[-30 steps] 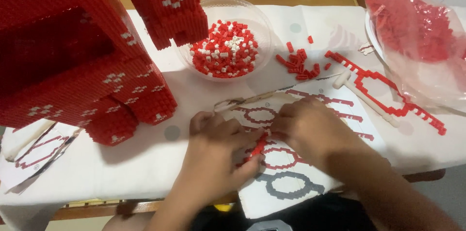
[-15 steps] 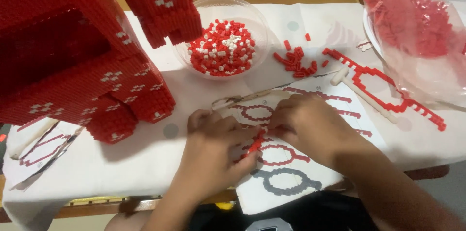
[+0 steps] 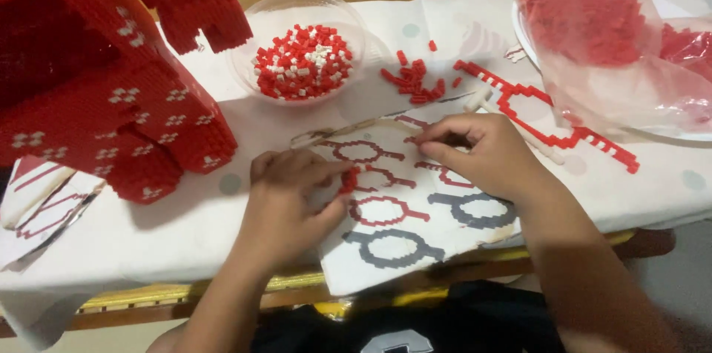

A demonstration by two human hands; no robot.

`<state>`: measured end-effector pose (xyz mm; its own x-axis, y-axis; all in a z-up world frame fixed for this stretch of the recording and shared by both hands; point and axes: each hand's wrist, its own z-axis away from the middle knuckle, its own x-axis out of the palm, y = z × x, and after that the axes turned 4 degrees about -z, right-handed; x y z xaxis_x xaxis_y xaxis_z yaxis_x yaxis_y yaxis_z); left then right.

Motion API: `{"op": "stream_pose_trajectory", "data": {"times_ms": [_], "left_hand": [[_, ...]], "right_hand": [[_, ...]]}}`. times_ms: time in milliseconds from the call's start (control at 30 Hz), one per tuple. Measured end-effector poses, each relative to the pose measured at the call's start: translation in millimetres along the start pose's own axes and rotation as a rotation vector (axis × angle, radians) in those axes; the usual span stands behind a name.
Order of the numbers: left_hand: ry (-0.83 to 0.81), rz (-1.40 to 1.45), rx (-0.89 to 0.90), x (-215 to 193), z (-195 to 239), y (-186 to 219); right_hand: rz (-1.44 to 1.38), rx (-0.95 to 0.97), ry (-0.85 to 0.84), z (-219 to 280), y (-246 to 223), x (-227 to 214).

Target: Assembling small red and white plastic toy parts onto a template to create a pixel-art style design.

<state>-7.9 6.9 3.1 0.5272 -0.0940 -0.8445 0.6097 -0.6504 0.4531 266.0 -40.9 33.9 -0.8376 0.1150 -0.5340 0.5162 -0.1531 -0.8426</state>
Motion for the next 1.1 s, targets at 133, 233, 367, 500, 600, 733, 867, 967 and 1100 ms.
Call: {"op": "stream_pose_trajectory", "data": {"times_ms": [133,233,367,500,600,733,867,967,1100], "left_hand": [[0.034,0.150,-0.047,-14.3,-1.5,18.9],[0.062,0.101,-0.001,-11.1,0.3,15.8],[0.054,0.090,-0.020,-10.5,0.4,16.7],[0.029,0.081,-0.014,-8.2,1.7,12.9],[-0.004,0.108,-0.062,-16.1,-3.9,18.8],[0.001,0.090,-0.048,-17.3,-1.9,22.1],[-0.039,0.090,-0.088,-19.4,-0.9,20.0],[-0.049,0.125,-0.112,-24.0,-1.4,22.9],[-0.050,0.091,-0.113,-21.9,-1.3,18.7]], "right_hand": [[-0.095,-0.126,-0.036,0.1,11.6,-4.4],[-0.106,-0.161,-0.038,1.1,12.7,-4.1],[-0.112,-0.155,-0.035,2.2,7.9,-4.7],[-0.138,-0.121,-0.035,2.4,9.1,-4.1],[-0.199,-0.149,-0.002,-6.0,30.3,2.0],[-0.159,-0.145,0.004,-0.3,14.4,-2.0],[-0.045,-0.008,0.010,8.7,-23.7,-10.5],[0.117,-0.003,0.022,11.2,-58.3,-20.6],[0.558,-0.059,0.018,-31.9,-49.8,-21.5]]}}
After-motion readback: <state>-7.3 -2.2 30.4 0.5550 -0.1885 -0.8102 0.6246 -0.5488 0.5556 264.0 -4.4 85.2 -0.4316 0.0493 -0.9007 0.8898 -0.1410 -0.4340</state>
